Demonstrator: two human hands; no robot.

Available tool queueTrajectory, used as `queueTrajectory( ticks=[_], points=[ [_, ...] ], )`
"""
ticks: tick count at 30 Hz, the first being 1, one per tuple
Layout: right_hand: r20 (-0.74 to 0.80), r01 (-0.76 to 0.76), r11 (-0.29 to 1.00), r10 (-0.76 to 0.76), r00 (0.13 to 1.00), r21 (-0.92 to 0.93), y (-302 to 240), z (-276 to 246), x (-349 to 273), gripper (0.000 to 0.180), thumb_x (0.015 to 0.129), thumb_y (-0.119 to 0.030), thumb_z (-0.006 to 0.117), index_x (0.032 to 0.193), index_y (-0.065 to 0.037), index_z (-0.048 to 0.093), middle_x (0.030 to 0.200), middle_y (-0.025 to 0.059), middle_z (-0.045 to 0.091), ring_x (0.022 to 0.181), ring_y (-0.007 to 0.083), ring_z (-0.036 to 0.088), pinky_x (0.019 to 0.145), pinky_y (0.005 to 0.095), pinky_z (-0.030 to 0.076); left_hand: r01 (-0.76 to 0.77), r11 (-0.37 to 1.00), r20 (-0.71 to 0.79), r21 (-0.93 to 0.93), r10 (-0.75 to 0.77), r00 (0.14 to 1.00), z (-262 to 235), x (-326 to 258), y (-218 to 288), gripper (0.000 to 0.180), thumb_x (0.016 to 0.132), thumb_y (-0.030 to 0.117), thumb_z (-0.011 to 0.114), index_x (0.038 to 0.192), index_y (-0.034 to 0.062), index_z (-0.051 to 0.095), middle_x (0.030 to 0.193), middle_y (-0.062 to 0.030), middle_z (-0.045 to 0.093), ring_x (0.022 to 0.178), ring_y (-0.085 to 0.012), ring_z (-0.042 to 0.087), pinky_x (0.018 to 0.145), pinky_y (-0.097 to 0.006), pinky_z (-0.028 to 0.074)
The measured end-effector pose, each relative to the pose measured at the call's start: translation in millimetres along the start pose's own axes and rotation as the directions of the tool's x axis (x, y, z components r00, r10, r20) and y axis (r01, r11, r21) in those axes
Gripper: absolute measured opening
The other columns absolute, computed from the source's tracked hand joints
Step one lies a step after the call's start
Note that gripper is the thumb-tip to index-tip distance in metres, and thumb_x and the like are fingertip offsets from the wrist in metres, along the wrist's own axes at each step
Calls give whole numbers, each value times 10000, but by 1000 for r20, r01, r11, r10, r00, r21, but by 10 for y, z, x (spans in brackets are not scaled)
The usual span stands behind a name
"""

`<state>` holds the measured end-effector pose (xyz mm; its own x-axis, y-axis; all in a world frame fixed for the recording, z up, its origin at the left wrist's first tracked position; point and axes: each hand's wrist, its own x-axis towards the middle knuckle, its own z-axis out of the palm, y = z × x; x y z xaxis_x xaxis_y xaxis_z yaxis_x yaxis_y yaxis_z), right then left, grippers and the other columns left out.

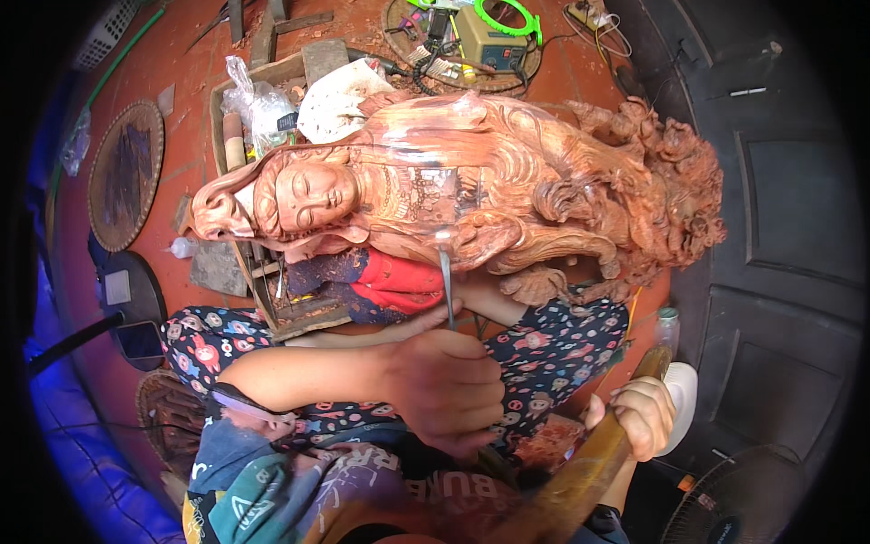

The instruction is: The person carves a large wooden sculpture of a reclining figure using a chisel and mallet. They apply a liquid from a small bottle to the surface and continue chiseling details on the torso and head.

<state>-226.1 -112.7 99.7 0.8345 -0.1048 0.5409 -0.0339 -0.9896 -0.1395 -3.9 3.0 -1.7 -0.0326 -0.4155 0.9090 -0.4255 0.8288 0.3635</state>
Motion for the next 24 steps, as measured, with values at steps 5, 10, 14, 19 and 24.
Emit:
queueTrajectory(
  ticks=[5,10,14,19,24],
  points=[
    [65,-83,995,86,994,-56,-154,248,3,296,661,-26,801,780,-40,531,632,69,554,535,217,554,522,348,505,-7,997,65,76,2,998,-59,-79,-166,264,755,276,579,594,129,430,615,-13,406,568,-171,478,527,-318,346],
    [131,-88,992,100,986,-95,-172,321,7,285,617,1,807,758,-43,564,659,66,570,554,223,559,543,341,503,37,997,19,62,-38,999,-114,-36,-224,252,723,261,588,577,136,424,601,-3,394,554,-166,468,518,-317,338],
    [152,-67,994,80,985,-91,-173,340,22,300,598,6,809,768,-44,567,657,65,568,569,223,562,550,345,507,57,998,15,37,-58,998,-143,-34,-243,251,725,258,584,567,142,427,594,-1,399,548,-165,465,507,-315,332],
    [133,20,986,2,991,-164,-172,319,-25,299,636,14,794,766,-46,531,704,71,571,599,232,571,558,352,512,85,996,-108,-14,-86,990,-177,39,-222,241,723,259,587,550,137,474,583,0,454,546,-162,472,482,-309,335],
    [132,10,938,39,990,-346,-146,314,-157,308,670,28,768,815,-44,506,751,97,571,631,258,576,565,369,513,125,988,-55,-86,-130,990,-253,38,-215,239,689,261,617,551,136,468,586,-2,432,563,-176,464,482,-328,329]
  ],
)
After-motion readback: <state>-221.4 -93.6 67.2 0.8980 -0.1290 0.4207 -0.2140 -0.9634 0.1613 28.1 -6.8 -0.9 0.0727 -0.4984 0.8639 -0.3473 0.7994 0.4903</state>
